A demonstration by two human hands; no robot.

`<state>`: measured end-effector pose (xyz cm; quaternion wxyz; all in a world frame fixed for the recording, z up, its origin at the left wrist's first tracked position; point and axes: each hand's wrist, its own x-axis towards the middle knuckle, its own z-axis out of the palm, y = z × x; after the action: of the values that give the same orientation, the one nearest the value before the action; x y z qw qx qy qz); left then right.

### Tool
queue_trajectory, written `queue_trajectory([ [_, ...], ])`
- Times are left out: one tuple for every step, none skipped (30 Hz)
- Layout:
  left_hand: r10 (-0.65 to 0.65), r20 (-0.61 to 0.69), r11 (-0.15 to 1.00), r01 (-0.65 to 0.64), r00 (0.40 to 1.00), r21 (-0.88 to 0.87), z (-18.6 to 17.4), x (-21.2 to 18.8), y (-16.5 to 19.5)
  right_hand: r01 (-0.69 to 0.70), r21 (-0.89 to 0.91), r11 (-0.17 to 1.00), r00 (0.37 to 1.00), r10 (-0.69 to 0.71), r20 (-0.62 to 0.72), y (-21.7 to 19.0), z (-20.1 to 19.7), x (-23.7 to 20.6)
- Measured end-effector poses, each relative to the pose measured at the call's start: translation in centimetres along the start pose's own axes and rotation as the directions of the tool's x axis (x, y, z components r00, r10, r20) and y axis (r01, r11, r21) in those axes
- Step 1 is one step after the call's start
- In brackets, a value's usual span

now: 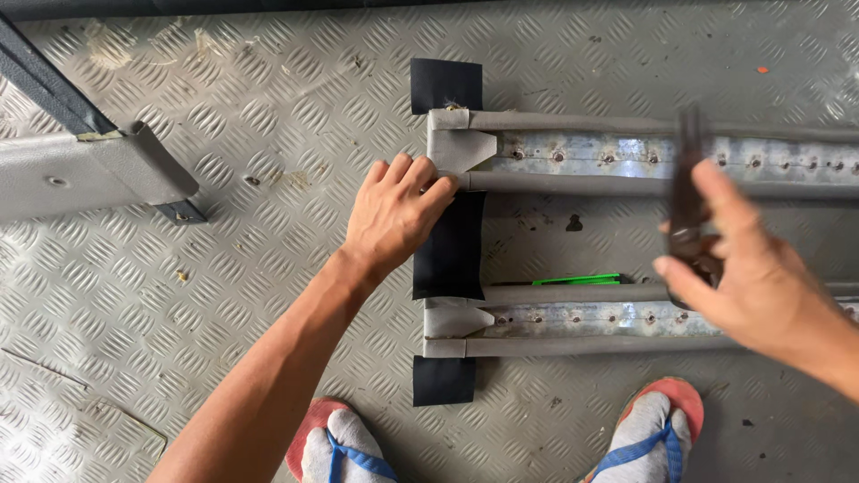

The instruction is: The person applies adhesive and wraps black protective material around the support structures and end caps of long upholstered frame assemblies using a utility knife and scissors to cut the pieces.

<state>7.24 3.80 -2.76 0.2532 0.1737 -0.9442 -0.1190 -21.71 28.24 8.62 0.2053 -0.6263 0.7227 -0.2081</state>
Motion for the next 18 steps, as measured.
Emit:
queue_trajectory([
  [0.009,0.015,1.0,-0.009,1.0,0.006,-0.1,0.2,-0.1,-0.015,-0.109,0.994,0.998,0.021,0.063,-0.8,0.1,0.5],
  [0.018,0.03,1.0,-0.018,0.999,0.008,-0.1,0.4,-0.2,-0.025,-0.219,0.975,0.991,0.053,0.122,-1.5,0.4,0.8],
  [0.022,0.047,1.0,-0.022,0.999,0.004,-0.2,0.5,-0.3,-0.032,-0.327,0.945,0.979,0.096,0.18,-2.1,0.5,1.0],
  [0.025,0.063,1.0,-0.025,0.998,0.001,-0.2,0.6,-0.4,-0.048,-0.332,0.942,0.973,0.119,0.197,-2.6,0.6,1.1],
  [0.026,0.075,1.0,-0.027,0.997,0.002,-0.3,0.7,-0.5,-0.059,-0.339,0.939,0.967,0.138,0.212,-3.0,1.0,1.4],
  [0.021,0.081,1.0,-0.02,0.997,-0.013,-0.3,0.7,-0.6,-0.067,-0.347,0.935,0.961,0.154,0.229,-3.3,1.4,1.7],
  [0.012,0.089,1.0,-0.01,0.996,-0.028,-0.3,0.7,-0.7,-0.064,-0.391,0.918,0.956,0.169,0.241,-3.6,1.7,1.8],
  [0.003,0.1,0.999,0.001,0.995,-0.042,-0.4,0.7,-0.7,-0.06,-0.432,0.9,0.949,0.185,0.254,-3.8,1.9,2.0],
  [-0.002,0.101,0.999,0.007,0.995,-0.045,-0.4,0.6,-0.7,-0.058,-0.47,0.881,0.941,0.205,0.268,-4.1,2.0,2.1],
  [-0.004,0.1,0.999,0.008,0.995,-0.047,-0.4,0.6,-0.7,-0.107,-0.519,0.848,0.9,0.304,0.313,-4.2,2.1,2.2],
  [0.0,0.096,0.999,0.005,0.995,-0.047,-0.4,0.6,-0.7,-0.148,-0.572,0.807,0.848,0.401,0.346,-4.3,2.3,2.4],
  [-0.002,0.089,0.999,0.007,0.996,-0.052,-0.5,0.6,-0.7,-0.178,-0.627,0.758,0.789,0.491,0.369,-4.2,2.4,2.6],
  [-0.004,0.083,0.998,0.008,0.997,-0.057,-0.5,0.6,-0.6,-0.259,-0.496,0.829,0.801,0.471,0.37,-4.0,2.5,2.8],
  [-0.007,0.08,0.998,0.012,0.997,-0.065,-0.5,0.7,-0.6,-0.33,-0.351,0.877,0.811,0.453,0.37,-3.7,2.6,2.9],
  [-0.018,0.094,0.997,0.024,0.995,-0.067,-0.6,0.7,-0.5,-0.389,-0.196,0.9,0.819,0.436,0.373,-3.4,2.6,2.8],
  [-0.033,0.112,0.997,0.041,0.993,-0.07,-0.6,0.8,-0.6,-0.432,-0.221,0.875,0.765,0.485,0.424,-2.9,2.5,2.7],
  [-0.047,0.131,0.996,0.057,0.99,-0.074,-0.7,0.9,-0.5,-0.471,-0.249,0.846,0.704,0.531,0.472,-2.4,2.4,2.5],
  [-0.059,0.151,0.993,0.073,0.987,-0.089,-0.7,1.0,-0.5,-0.504,-0.282,0.816,0.641,0.573,0.511,-1.8,2.2,2.3],
])
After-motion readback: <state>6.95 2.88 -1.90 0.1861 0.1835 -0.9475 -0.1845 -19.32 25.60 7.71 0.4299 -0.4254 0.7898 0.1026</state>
